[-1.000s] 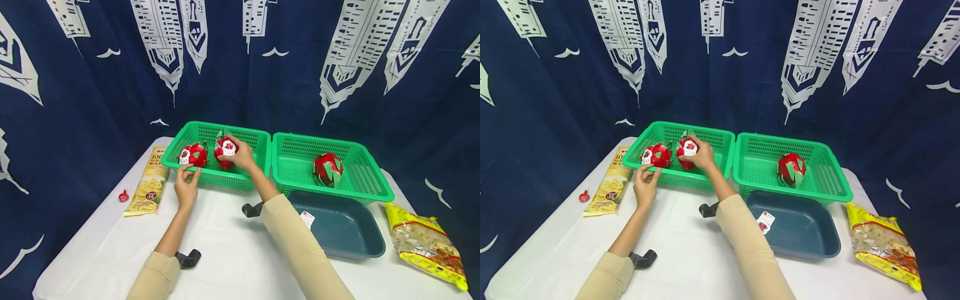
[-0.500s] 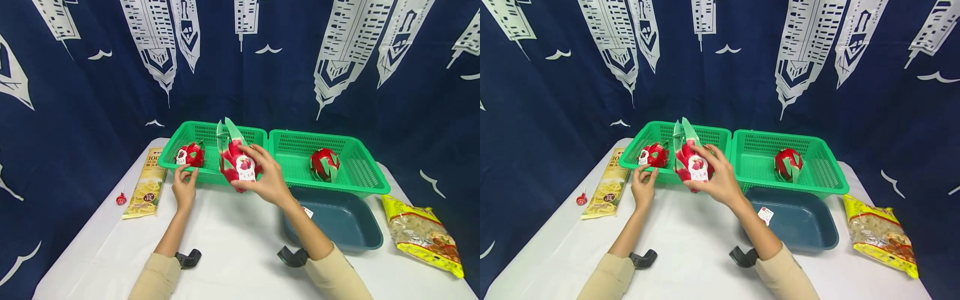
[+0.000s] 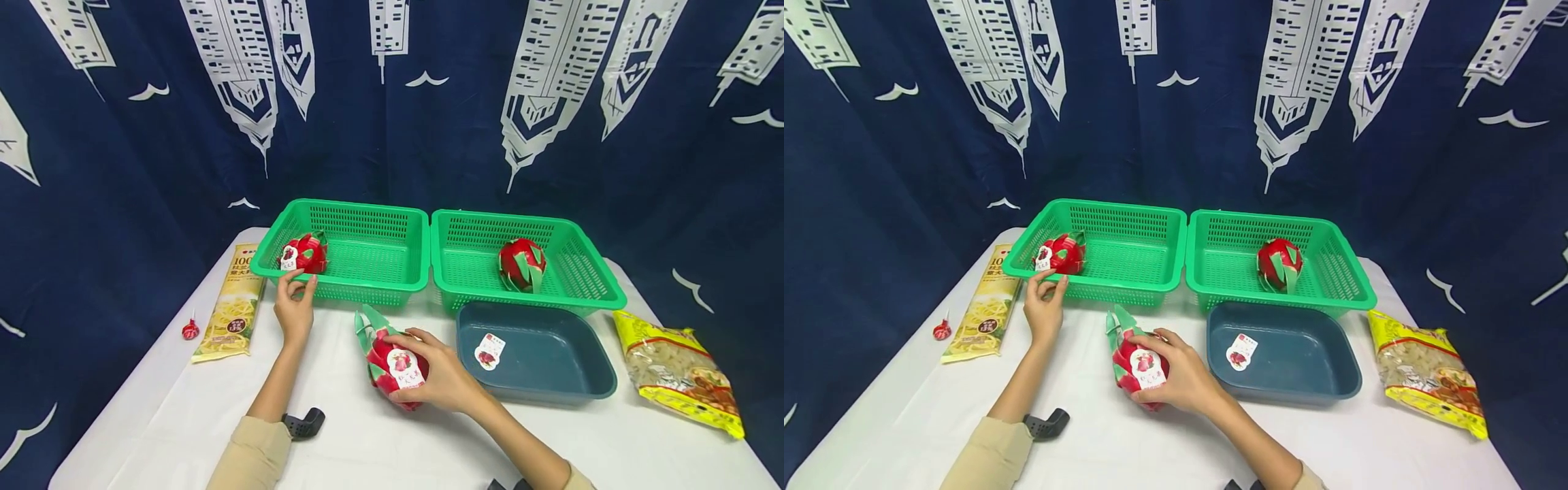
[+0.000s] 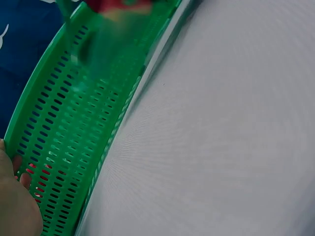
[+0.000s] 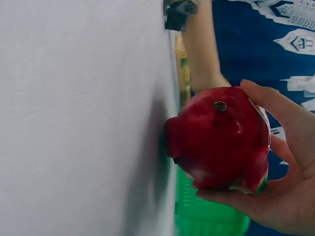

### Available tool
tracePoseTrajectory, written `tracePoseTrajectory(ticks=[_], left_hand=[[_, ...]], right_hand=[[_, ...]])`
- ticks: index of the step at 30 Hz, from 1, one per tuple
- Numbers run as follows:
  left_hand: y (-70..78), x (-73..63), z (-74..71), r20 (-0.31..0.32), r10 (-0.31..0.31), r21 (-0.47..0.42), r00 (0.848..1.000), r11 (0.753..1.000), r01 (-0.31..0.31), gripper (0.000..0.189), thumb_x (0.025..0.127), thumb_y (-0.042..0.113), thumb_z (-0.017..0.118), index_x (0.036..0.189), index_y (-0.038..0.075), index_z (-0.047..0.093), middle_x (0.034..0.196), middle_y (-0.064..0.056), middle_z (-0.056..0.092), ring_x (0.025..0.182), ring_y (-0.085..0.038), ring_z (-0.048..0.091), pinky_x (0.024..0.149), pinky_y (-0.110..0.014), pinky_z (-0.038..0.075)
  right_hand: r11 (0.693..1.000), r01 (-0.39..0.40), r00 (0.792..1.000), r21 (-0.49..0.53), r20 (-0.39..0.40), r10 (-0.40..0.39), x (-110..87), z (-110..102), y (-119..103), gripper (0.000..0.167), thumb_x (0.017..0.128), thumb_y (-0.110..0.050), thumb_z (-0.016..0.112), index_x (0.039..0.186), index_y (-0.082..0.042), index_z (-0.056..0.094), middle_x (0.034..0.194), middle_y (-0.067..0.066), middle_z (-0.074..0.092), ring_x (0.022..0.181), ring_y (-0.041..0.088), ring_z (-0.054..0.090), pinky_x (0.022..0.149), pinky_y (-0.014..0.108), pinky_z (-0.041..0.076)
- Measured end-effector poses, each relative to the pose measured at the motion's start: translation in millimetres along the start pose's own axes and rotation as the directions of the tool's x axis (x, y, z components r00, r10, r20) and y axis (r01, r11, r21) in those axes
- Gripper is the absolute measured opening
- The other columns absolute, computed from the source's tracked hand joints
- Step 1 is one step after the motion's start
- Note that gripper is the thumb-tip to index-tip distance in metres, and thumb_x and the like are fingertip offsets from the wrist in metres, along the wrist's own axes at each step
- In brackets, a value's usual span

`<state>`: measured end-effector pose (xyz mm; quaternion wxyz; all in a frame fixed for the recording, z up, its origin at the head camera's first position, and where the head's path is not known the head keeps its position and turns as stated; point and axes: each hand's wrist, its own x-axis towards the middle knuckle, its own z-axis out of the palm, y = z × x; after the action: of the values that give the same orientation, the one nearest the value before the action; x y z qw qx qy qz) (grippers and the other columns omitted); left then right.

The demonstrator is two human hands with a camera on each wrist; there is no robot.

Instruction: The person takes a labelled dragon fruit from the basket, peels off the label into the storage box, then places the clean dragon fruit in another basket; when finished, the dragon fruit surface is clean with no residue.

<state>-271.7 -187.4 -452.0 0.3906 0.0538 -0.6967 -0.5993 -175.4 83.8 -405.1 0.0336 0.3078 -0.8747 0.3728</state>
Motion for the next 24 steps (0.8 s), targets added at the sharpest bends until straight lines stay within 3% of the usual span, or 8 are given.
tracePoseTrajectory(ticks=[7,11,14,18,22,24], left_hand=[[-1.7,-1.5,1.3,-0.002,-0.014,0.017,1.000,1.000,0.014,0.038,0.085,0.027,0.067,0.115,0.007,0.057,0.083,-0.013,0.065,0.081,-0.016,0.056,0.060,-0.016,0.039],[-0.5,-0.6,0.6,0.005,-0.020,0.032,1.000,0.999,0.020,0.039,0.084,0.031,0.067,0.114,0.007,0.057,0.082,-0.012,0.065,0.081,-0.014,0.057,0.060,-0.016,0.040],[2.0,0.3,-0.8,0.012,-0.032,0.050,0.999,0.998,0.031,0.041,0.084,0.031,0.067,0.115,0.006,0.056,0.080,-0.011,0.064,0.080,-0.015,0.058,0.057,-0.016,0.040],[8.6,0.3,-2.2,0.017,-0.044,0.059,0.999,0.997,0.043,0.043,0.085,0.030,0.067,0.117,0.005,0.055,0.072,-0.007,0.063,0.071,-0.018,0.059,0.053,-0.016,0.040],[19.4,-1.1,-2.0,-0.017,0.010,0.058,1.000,0.998,-0.009,0.040,0.087,0.027,0.064,0.117,0.003,0.053,0.058,0.002,0.054,0.050,-0.010,0.048,0.049,-0.018,0.035],[27.1,-1.6,-1.7,0.014,0.073,0.018,0.997,0.997,-0.074,0.034,0.089,0.023,0.062,0.113,0.000,0.053,0.054,0.001,0.049,0.045,-0.006,0.041,0.047,-0.018,0.031]], right_hand=[[0.999,0.035,0.999,0.002,0.034,-0.035,3.8,5,14,0.094,0.064,-0.033,0.085,0.142,-0.032,0.034,0.137,0.004,0.039,0.117,0.023,0.045,0.088,0.047,0.043],[0.998,-0.014,1.000,0.065,-0.010,0.015,1.6,4,15,0.104,0.064,-0.028,0.085,0.146,-0.027,0.022,0.141,0.006,0.039,0.125,0.026,0.042,0.095,0.048,0.039],[0.982,-0.061,0.993,0.176,-0.088,0.078,-0.2,5,16,0.095,0.064,-0.019,0.085,0.142,-0.014,0.029,0.134,0.012,0.047,0.119,0.028,0.048,0.091,0.043,0.043],[0.953,-0.063,0.981,0.295,-0.157,0.113,-1.0,6,21,0.071,0.065,-0.009,0.082,0.126,0.000,0.045,0.124,0.017,0.056,0.114,0.030,0.053,0.085,0.037,0.047],[0.945,-0.041,0.988,0.324,-0.125,0.086,-1.9,6,27,0.064,0.065,-0.009,0.082,0.123,-0.002,0.055,0.125,0.013,0.055,0.115,0.029,0.052,0.084,0.032,0.047],[0.943,-0.041,0.993,0.331,-0.089,0.075,-2.3,6,30,0.064,0.066,-0.010,0.081,0.125,-0.009,0.056,0.127,0.009,0.055,0.114,0.026,0.053,0.085,0.031,0.047]])
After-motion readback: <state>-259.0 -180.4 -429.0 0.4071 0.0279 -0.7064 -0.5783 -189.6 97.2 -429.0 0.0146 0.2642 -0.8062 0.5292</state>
